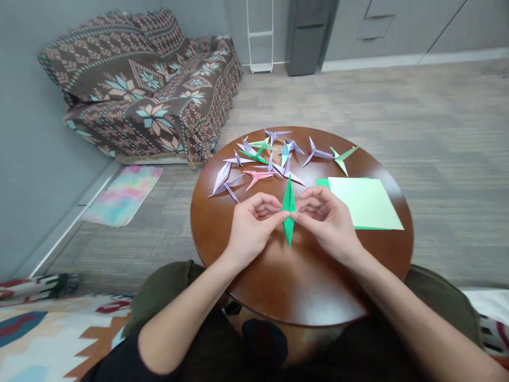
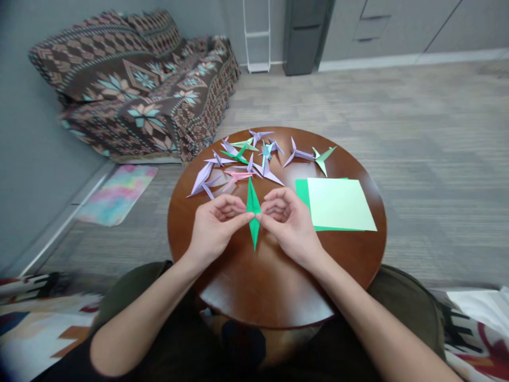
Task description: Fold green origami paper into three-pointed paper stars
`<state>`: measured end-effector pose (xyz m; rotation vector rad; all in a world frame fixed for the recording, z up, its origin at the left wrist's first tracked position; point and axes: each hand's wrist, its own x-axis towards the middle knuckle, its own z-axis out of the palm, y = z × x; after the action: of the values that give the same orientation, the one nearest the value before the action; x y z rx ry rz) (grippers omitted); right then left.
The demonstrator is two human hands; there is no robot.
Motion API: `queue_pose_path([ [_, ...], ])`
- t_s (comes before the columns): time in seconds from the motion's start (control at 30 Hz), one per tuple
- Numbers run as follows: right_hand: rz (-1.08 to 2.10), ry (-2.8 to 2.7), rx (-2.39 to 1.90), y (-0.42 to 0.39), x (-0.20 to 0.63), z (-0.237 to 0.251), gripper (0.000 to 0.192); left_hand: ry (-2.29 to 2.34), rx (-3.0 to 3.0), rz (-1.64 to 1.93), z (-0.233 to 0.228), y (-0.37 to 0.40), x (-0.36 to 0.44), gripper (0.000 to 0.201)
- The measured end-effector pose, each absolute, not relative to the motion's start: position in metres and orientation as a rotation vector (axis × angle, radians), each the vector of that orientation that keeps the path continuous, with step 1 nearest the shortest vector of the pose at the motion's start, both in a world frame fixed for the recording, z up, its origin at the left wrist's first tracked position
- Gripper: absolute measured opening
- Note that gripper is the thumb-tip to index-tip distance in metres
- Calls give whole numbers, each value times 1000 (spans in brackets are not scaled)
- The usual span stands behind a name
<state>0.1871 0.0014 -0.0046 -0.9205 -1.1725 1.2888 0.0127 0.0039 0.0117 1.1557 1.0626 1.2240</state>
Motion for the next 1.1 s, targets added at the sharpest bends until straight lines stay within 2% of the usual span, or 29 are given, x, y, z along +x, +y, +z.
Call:
queue_pose_path([
  [0.17, 1182, -1271, -926, -2, 187, -4, 36, 1067, 1192, 1194, 13, 4, 11, 35],
  [0.33, 626, -1636, -943, 0, 193, -4, 13, 1052, 1368, 1154, 11, 11, 1, 30],
  [0.5, 334, -1789, -822, 0, 199, 1, 23, 855, 1303, 1054, 12, 7, 2, 21],
  [0.73, 375, -1772, -816, -1, 197, 3, 18, 928, 1273, 1193, 17, 3, 5, 11],
  [0.97, 503, -1693, -800, -1, 197, -3, 13, 932, 1115, 1169, 14, 0, 14, 31],
  [1.1, 665, -1563, -887, -2, 190, -5, 7, 1009, 1160, 1171, 14, -2, 13, 32],
])
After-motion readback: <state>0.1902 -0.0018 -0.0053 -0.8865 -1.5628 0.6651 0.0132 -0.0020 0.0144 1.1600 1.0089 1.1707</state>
